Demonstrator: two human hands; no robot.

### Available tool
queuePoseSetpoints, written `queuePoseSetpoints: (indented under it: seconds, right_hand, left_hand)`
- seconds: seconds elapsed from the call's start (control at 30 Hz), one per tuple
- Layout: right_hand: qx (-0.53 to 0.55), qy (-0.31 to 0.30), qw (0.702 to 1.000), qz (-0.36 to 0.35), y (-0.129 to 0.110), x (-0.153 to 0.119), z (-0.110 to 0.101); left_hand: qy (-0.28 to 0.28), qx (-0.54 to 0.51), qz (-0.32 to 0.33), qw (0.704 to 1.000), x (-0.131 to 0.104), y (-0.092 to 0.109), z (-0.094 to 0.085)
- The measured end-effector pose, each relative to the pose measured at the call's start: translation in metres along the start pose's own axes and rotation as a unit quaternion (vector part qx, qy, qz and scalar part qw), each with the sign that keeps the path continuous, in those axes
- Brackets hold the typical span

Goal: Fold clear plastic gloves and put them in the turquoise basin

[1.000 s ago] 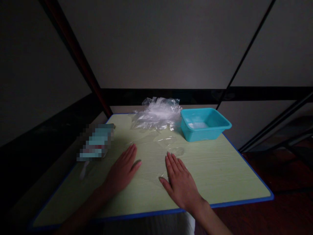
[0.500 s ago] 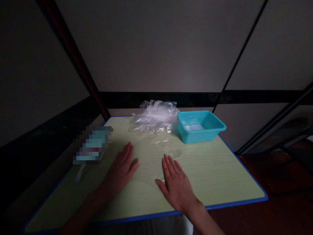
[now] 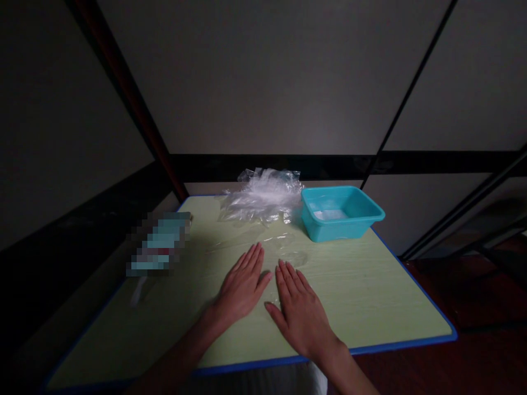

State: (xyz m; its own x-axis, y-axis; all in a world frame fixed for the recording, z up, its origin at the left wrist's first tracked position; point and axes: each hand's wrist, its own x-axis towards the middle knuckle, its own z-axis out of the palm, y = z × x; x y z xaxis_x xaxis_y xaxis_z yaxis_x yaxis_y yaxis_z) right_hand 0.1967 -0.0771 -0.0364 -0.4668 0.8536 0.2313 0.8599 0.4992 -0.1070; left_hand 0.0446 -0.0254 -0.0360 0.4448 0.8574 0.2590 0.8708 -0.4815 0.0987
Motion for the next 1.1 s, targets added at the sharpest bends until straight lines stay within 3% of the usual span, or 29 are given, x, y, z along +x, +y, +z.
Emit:
queuePoseSetpoints:
  seconds: [0.27,0.37,0.63,1.1]
  right_hand:
    - [0.003,0.003,1.0,0.005,0.0,0.0,-0.001]
    - [0.004,-0.004,1.0,0.008,0.0,0.0,-0.002]
    - [0.009,-0.02,1.0,0.011,0.003,-0.002,-0.003]
    - [-0.037,-0.036,0.997,0.051,0.025,-0.048,-0.007]
  left_hand:
    - [0.014,0.04,-0.032,0.999,-0.026,-0.053,-0.007]
    - [0.013,0.052,-0.035,0.998,-0.031,-0.063,-0.008]
    - [0.009,0.066,-0.044,0.997,-0.033,-0.061,-0.009]
    - [0.048,0.06,-0.02,0.997,-0.041,-0.063,-0.005]
